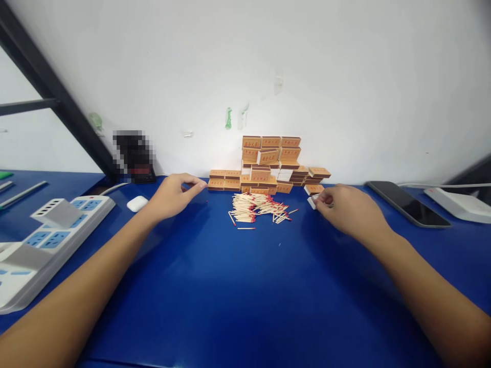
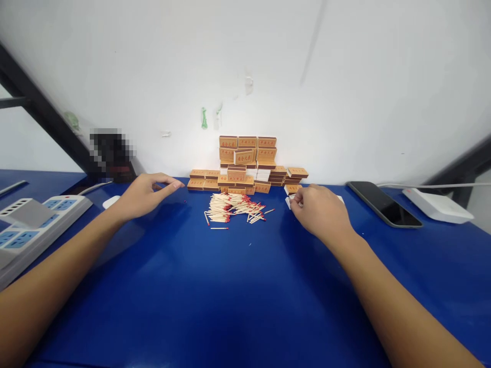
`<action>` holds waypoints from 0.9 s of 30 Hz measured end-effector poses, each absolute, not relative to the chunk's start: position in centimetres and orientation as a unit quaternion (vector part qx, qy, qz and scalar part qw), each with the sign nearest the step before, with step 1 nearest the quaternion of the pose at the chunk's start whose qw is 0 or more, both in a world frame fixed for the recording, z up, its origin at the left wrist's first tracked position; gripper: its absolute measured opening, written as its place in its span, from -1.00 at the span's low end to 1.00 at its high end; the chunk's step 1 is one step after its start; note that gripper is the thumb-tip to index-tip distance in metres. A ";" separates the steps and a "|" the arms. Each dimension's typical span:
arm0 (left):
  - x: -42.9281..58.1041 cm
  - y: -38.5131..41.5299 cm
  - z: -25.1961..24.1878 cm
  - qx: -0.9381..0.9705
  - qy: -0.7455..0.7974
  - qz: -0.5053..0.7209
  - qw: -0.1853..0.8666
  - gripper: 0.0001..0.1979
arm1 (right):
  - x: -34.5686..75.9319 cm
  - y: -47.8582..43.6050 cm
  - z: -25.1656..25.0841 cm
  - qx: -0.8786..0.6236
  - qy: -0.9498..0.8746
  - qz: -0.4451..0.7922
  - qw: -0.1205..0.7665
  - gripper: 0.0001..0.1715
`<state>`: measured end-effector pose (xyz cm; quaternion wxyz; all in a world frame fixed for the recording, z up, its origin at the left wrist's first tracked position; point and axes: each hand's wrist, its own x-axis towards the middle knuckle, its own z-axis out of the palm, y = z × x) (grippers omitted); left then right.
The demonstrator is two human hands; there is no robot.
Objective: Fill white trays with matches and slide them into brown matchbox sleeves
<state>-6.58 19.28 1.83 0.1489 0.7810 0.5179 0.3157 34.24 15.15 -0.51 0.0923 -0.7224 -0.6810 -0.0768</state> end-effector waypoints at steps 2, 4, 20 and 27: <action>-6.5 19.1 2.0 0.747 0.537 0.373 0.122 -0.68 | 34.2 15.2 -0.6 -0.721 -0.682 -0.079 0.096 -0.74; -6.3 18.9 2.3 0.711 0.546 0.437 0.075 -0.73 | 34.1 15.2 -0.5 -0.722 -0.680 -0.077 0.096 -0.75; -6.1 19.0 1.8 0.643 0.523 0.560 -0.006 -0.81 | 31.6 12.5 2.1 -0.665 -0.665 -0.241 0.238 -0.70; -1.6 14.3 0.5 0.856 0.325 0.401 -0.002 -0.72 | 26.8 8.8 2.8 -0.511 -0.800 -0.106 0.296 -0.83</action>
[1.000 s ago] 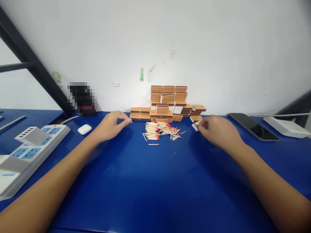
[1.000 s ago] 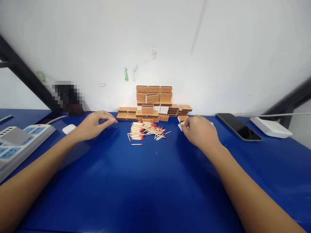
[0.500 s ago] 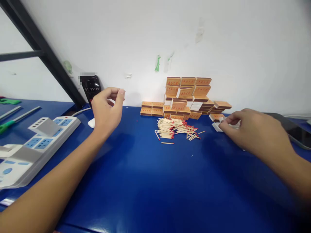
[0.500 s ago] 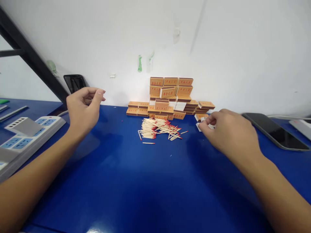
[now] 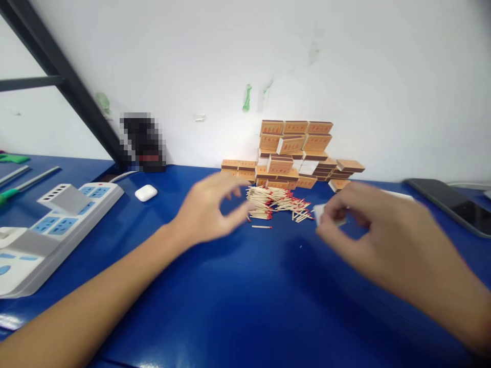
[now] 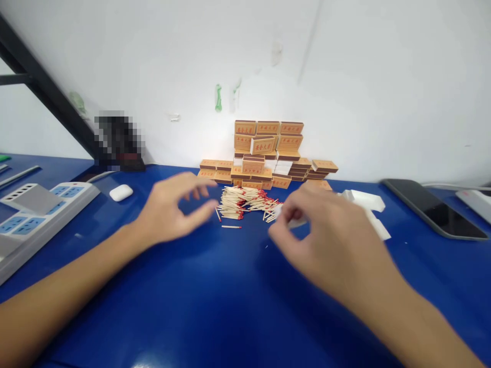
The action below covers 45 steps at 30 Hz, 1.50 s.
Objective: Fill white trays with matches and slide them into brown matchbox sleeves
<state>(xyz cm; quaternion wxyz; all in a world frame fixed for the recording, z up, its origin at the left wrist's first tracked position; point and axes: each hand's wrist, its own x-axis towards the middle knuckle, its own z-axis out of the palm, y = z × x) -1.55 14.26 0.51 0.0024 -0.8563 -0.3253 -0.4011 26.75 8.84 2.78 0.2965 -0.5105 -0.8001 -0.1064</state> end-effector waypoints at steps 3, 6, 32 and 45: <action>0.9 11.2 0.0 -0.908 -0.264 -0.314 -0.079 -0.38 | 24.3 7.1 2.1 -0.469 -0.837 0.035 0.279 -0.87; 2.1 10.0 -0.4 -0.922 -0.265 -0.259 -0.116 -0.34 | 22.8 6.1 1.5 -0.474 -0.828 0.156 0.256 -0.86; 1.2 10.3 0.5 -0.915 -0.347 -0.169 -0.120 -0.30 | 30.5 12.9 -0.5 -0.525 -0.833 0.019 0.172 -0.83; 0.9 11.4 -0.3 -0.918 -0.334 -0.172 -0.130 -0.66 | 30.4 12.9 -0.3 -0.499 -0.845 0.128 0.143 -0.84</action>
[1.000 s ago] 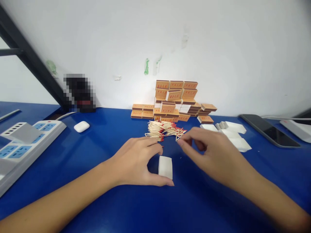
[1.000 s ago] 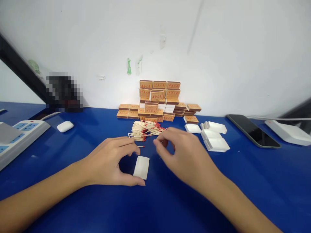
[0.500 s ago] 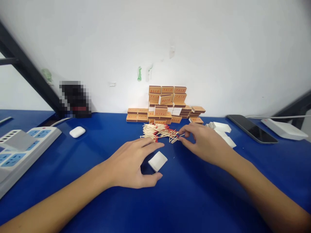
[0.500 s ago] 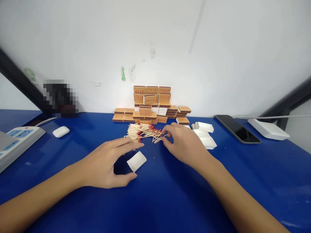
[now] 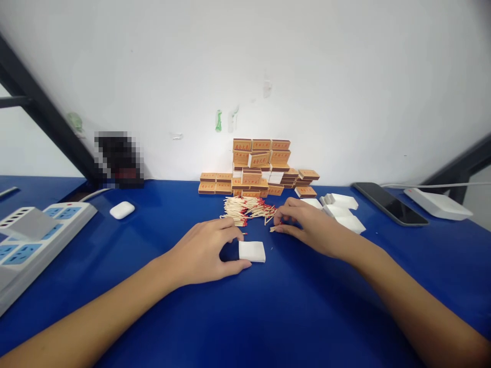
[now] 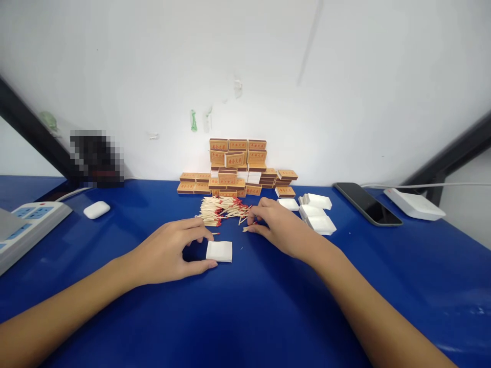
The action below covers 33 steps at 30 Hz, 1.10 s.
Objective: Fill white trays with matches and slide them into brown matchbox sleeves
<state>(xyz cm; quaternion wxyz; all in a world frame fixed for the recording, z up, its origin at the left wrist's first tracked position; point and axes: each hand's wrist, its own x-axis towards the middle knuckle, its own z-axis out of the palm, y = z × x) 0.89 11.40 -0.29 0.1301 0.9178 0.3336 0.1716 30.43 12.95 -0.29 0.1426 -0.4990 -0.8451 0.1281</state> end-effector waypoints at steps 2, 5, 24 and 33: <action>0.9 11.5 -0.3 0.917 0.334 0.170 0.136 -0.65 | 30.5 12.9 -0.2 -0.499 -0.844 0.143 0.134 -0.82; 0.8 11.6 -0.2 0.916 0.337 0.166 0.141 -0.63 | 30.5 12.6 0.0 -0.499 -0.846 0.144 0.121 -0.76; 1.0 11.5 -0.9 0.908 0.339 0.195 0.154 -0.69 | 24.7 8.4 0.9 -0.419 -0.889 0.123 0.136 -0.83; 1.1 11.5 -0.8 0.908 0.339 0.198 0.146 -0.71 | 24.3 8.3 0.4 -0.406 -0.901 0.073 0.134 -0.89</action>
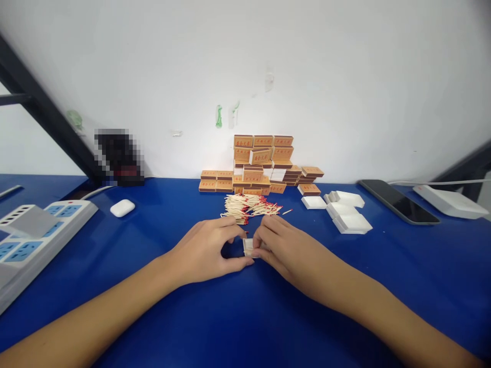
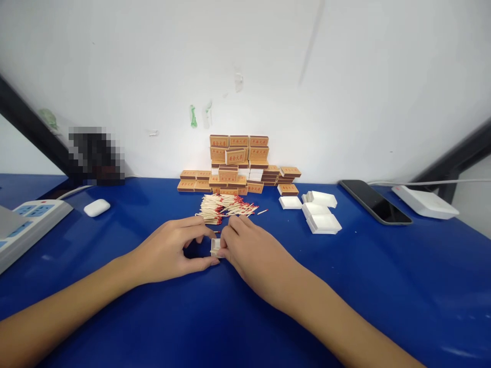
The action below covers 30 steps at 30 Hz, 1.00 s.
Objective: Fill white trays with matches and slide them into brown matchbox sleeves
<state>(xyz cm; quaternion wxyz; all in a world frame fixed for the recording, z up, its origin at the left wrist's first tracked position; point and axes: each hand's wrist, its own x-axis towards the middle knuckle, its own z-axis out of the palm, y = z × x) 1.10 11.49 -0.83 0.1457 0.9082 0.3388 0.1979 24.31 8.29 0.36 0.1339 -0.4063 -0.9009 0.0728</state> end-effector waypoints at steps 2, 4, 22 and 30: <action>1.1 11.5 -0.8 0.908 0.338 0.199 0.146 -0.72 | 24.7 8.4 0.4 -0.414 -0.893 0.109 0.140 -0.89; 1.0 11.6 -0.9 0.909 0.335 0.201 0.146 -0.73 | 24.9 8.5 0.4 -0.417 -0.885 0.143 0.148 -0.87; 1.2 11.1 -0.7 0.921 0.318 0.169 0.149 -0.68 | 27.4 10.5 1.3 -0.461 -0.843 0.171 0.216 -0.83; 1.3 10.8 -0.9 0.924 0.313 0.169 0.144 -0.62 | 28.6 12.9 -0.9 -0.432 -0.856 -0.039 0.283 -0.80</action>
